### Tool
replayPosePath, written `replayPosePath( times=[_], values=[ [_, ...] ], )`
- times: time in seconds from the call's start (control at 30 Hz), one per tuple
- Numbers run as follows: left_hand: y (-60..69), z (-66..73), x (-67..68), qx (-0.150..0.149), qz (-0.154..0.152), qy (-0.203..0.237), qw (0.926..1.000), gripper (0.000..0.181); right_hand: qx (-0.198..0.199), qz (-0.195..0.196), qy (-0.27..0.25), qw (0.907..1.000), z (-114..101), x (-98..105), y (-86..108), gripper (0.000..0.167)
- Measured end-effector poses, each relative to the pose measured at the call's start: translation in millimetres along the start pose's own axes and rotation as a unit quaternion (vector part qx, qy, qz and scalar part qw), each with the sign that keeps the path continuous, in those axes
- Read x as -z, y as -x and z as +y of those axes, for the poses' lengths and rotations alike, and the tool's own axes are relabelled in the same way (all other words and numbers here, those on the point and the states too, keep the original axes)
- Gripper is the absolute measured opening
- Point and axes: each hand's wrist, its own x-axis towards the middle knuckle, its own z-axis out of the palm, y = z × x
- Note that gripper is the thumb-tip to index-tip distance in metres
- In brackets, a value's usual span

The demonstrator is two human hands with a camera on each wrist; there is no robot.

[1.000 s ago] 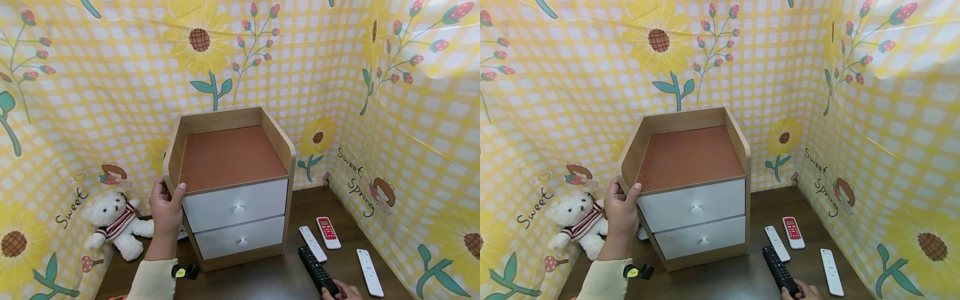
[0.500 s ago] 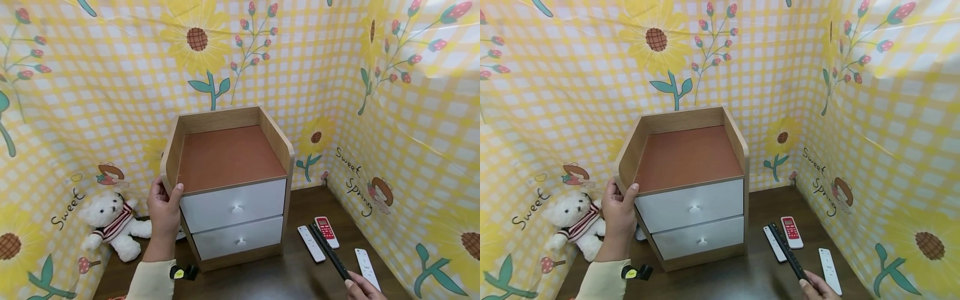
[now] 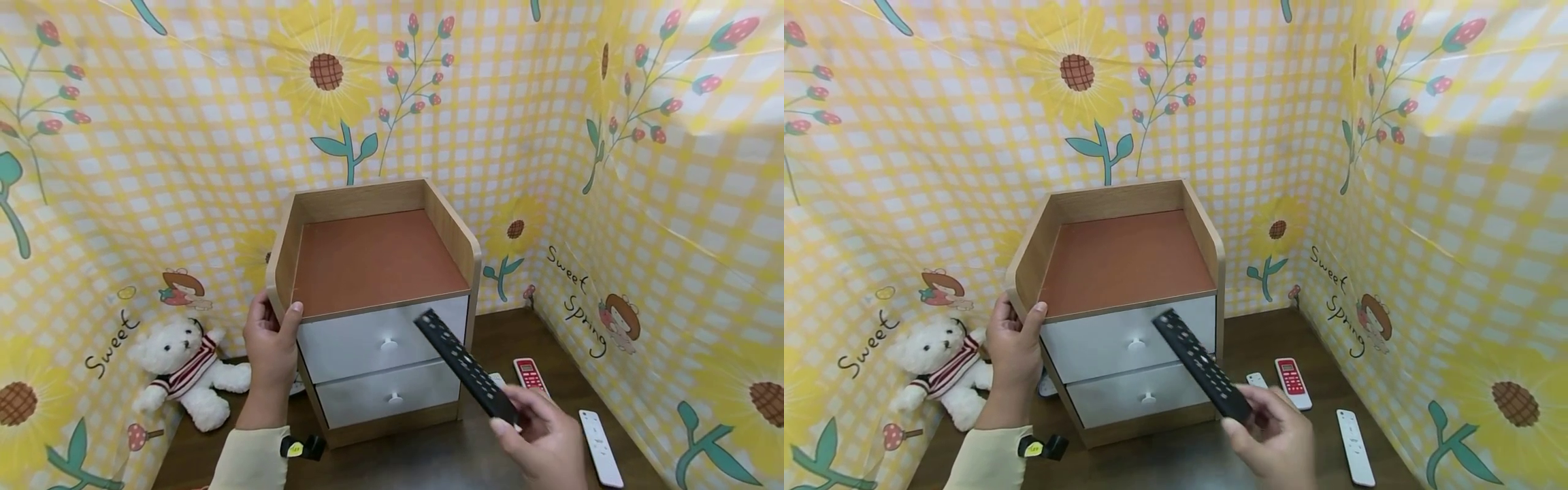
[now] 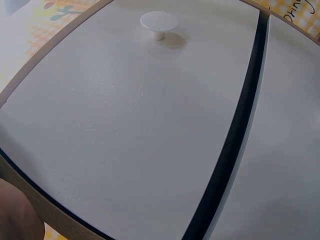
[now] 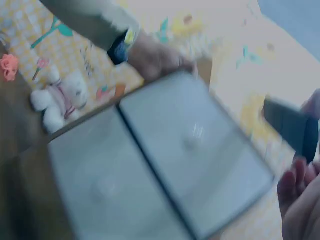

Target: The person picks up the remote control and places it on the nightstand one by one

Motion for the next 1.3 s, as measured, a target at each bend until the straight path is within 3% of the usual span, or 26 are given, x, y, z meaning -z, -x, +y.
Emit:
replayPosePath(
  times=[0.13, 0.27, 0.37, 0.63, 0.83, 1.07, 1.3],
  values=[
    [-1.7, -0.1, 2.4, -0.004, -0.001, -0.006, 1.0, 0.045, 0.054, -0.026, 0.099, 0.9933, -25.3, -42.9, -30.1, 0.038],
    [-1.9, -0.3, 3.5, -0.002, -0.005, -0.012, 0.9999, 0.046, 0.117, -0.029, 0.194, 0.9735, -38.9, -84.3, -63.6, 0.035],
    [-1.5, -0.2, 3.2, 0.0, -0.01, -0.019, 0.9998, 0.046, 0.138, -0.038, 0.246, 0.9586, -45.1, -111.0, -88.5, 0.034],
    [-1.9, 0.9, 0.4, -0.005, -0.011, -0.039, 0.9992, 0.046, 0.077, -0.099, 0.333, 0.9345, -52.8, -168.0, -141.1, 0.04],
    [-2.0, 1.8, 0.3, -0.002, -0.012, -0.047, 0.9988, 0.047, 0.08, -0.118, 0.379, 0.9143, -49.8, -206.3, -167.3, 0.043],
    [0.2, 0.9, 2.0, 0.0, -0.008, -0.049, 0.9987, 0.048, 0.059, -0.159, 0.411, 0.8956, -49.3, -243.7, -177.4, 0.049],
    [-1.1, -0.2, 2.6, -0.004, -0.005, -0.051, 0.9987, 0.048, 0.062, -0.176, 0.45, 0.8732, -50.3, -263.1, -176.5, 0.053]
  ],
)
